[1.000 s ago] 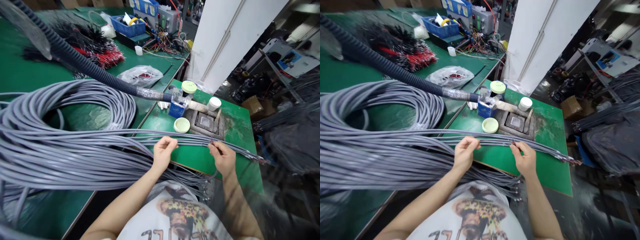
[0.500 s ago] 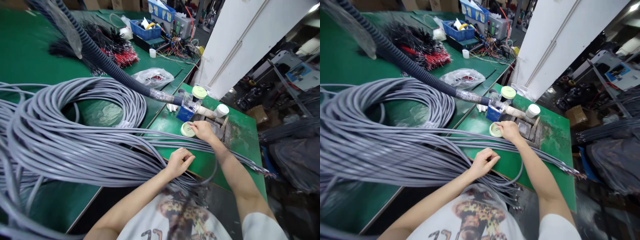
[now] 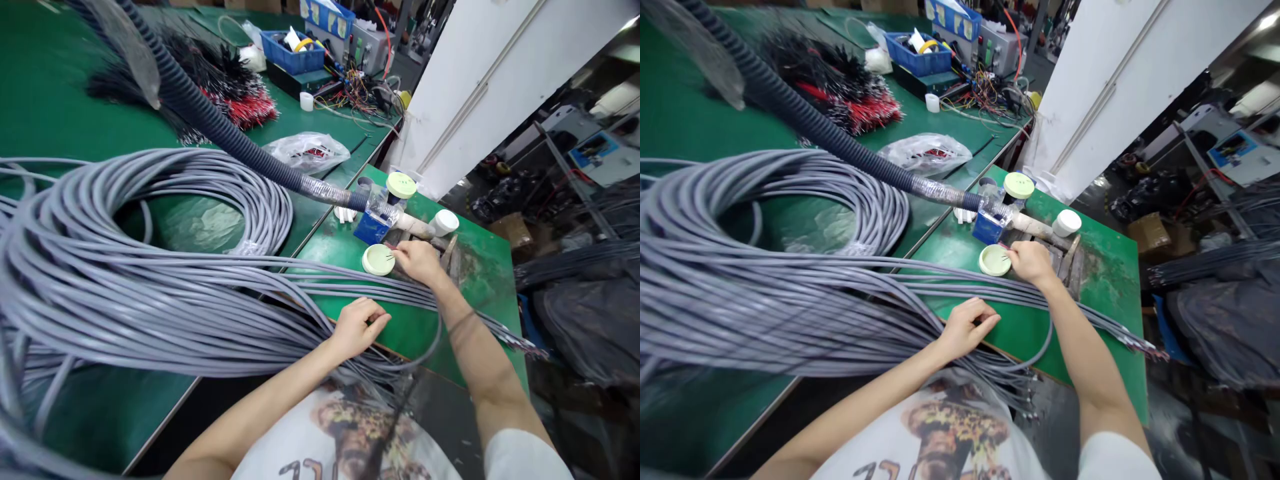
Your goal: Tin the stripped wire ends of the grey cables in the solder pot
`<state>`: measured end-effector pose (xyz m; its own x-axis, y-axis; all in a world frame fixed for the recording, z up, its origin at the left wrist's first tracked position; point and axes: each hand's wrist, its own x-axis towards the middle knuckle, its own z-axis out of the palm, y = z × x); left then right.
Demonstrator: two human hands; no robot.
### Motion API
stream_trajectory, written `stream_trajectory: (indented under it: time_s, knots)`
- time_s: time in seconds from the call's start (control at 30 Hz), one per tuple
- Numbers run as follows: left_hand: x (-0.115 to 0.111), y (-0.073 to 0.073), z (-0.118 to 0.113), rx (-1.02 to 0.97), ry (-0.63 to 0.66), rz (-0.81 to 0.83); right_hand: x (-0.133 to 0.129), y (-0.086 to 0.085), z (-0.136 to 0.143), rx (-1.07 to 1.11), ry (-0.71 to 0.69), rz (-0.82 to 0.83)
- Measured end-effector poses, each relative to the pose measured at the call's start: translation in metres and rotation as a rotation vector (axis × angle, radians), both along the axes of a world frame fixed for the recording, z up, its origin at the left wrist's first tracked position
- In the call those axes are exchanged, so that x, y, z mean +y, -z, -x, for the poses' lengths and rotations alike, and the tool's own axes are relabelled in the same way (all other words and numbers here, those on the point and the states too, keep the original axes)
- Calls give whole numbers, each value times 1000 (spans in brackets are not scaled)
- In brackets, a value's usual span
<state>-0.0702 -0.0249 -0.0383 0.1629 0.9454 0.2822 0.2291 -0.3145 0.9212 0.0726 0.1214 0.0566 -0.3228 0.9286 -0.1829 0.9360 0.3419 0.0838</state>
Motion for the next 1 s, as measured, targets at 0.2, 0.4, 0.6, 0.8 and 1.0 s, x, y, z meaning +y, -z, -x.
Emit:
stream_trajectory:
  time_s: [0.2, 0.4, 0.6, 0.8, 1.0]
  knots:
    - [0, 0, 0, 29, 21, 2, 7, -6, -78, -14, 222, -58]
    - [0, -1, -1, 49, 16, 3, 18, 19, -111, -65, 377, -63]
    - [-1, -1, -1, 55, 11, 23, 25, 30, -113, -71, 412, -41]
    - [0, -3, -1, 53, 12, 11, 26, 35, -113, -52, 411, -29]
    - [0, -3, -2, 54, 10, 9, 16, 18, -112, 13, 342, -39]
